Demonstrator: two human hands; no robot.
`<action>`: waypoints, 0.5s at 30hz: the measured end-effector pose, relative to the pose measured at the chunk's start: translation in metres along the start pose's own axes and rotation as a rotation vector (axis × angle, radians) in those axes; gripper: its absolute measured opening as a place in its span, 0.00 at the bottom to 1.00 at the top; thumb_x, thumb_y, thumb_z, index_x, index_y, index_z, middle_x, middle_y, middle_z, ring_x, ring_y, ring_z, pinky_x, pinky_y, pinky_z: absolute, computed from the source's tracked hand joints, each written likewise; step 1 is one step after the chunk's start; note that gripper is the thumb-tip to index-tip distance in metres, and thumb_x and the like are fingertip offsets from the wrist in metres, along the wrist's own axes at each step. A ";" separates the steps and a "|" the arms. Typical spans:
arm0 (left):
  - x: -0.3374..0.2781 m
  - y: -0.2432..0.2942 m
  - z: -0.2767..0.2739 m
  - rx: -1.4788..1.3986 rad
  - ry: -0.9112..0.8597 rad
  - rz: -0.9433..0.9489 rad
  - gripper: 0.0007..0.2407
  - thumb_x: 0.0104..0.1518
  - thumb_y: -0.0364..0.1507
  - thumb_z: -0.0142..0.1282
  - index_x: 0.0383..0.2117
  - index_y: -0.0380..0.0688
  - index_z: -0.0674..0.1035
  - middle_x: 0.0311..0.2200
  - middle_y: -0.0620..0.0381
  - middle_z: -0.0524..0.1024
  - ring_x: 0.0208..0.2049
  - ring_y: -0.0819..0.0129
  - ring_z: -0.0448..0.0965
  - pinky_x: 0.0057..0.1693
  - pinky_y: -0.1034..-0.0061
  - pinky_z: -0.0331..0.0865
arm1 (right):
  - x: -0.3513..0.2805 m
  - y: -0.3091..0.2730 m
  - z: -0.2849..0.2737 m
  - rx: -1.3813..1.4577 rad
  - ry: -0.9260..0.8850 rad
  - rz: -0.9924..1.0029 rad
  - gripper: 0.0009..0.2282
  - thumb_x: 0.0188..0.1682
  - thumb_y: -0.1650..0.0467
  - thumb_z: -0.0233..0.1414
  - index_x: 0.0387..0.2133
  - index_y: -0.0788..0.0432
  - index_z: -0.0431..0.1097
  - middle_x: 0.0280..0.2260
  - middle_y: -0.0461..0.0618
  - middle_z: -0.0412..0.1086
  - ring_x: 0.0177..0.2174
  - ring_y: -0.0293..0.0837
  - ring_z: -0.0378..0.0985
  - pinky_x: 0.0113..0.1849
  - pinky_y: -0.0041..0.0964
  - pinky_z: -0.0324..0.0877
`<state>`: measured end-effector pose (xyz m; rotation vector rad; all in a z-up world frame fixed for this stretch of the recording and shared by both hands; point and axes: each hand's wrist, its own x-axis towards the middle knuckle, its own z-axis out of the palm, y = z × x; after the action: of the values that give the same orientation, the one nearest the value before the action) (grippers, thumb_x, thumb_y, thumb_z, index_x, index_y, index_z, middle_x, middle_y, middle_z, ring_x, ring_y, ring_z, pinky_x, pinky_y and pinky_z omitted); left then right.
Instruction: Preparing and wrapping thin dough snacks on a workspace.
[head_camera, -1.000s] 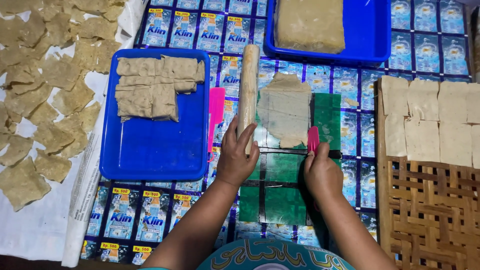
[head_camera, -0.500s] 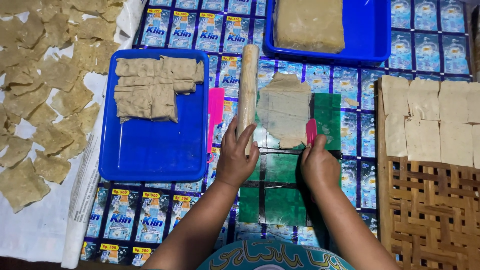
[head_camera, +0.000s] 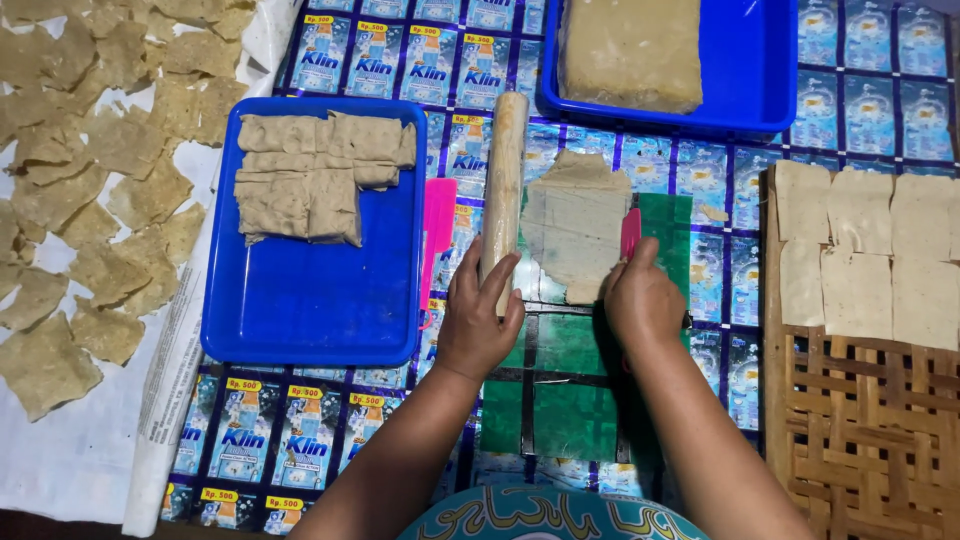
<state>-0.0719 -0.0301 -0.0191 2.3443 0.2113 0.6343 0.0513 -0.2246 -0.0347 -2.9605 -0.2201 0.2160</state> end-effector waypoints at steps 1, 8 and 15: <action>0.001 0.000 0.000 0.000 0.001 0.000 0.20 0.59 0.28 0.54 0.60 0.57 0.73 0.61 0.31 0.62 0.62 0.32 0.66 0.63 0.45 0.64 | 0.006 -0.002 -0.001 0.000 0.000 -0.001 0.13 0.57 0.64 0.39 0.49 0.58 0.52 0.26 0.66 0.75 0.33 0.73 0.81 0.37 0.66 0.74; 0.000 -0.001 0.001 -0.002 0.012 0.005 0.20 0.59 0.28 0.53 0.60 0.56 0.73 0.61 0.31 0.62 0.62 0.32 0.66 0.63 0.45 0.64 | 0.063 -0.005 0.002 0.037 -0.029 -0.018 0.15 0.56 0.65 0.38 0.52 0.61 0.50 0.30 0.69 0.75 0.36 0.75 0.80 0.37 0.70 0.73; 0.000 -0.002 0.002 0.007 0.016 -0.003 0.20 0.60 0.29 0.52 0.61 0.58 0.72 0.62 0.32 0.62 0.62 0.32 0.66 0.62 0.45 0.65 | 0.003 -0.049 -0.040 0.150 -0.130 -0.018 0.13 0.58 0.64 0.36 0.49 0.61 0.52 0.33 0.73 0.75 0.40 0.77 0.78 0.43 0.71 0.70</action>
<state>-0.0711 -0.0298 -0.0217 2.3457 0.2245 0.6521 0.0539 -0.1819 0.0122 -2.7975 -0.2361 0.4050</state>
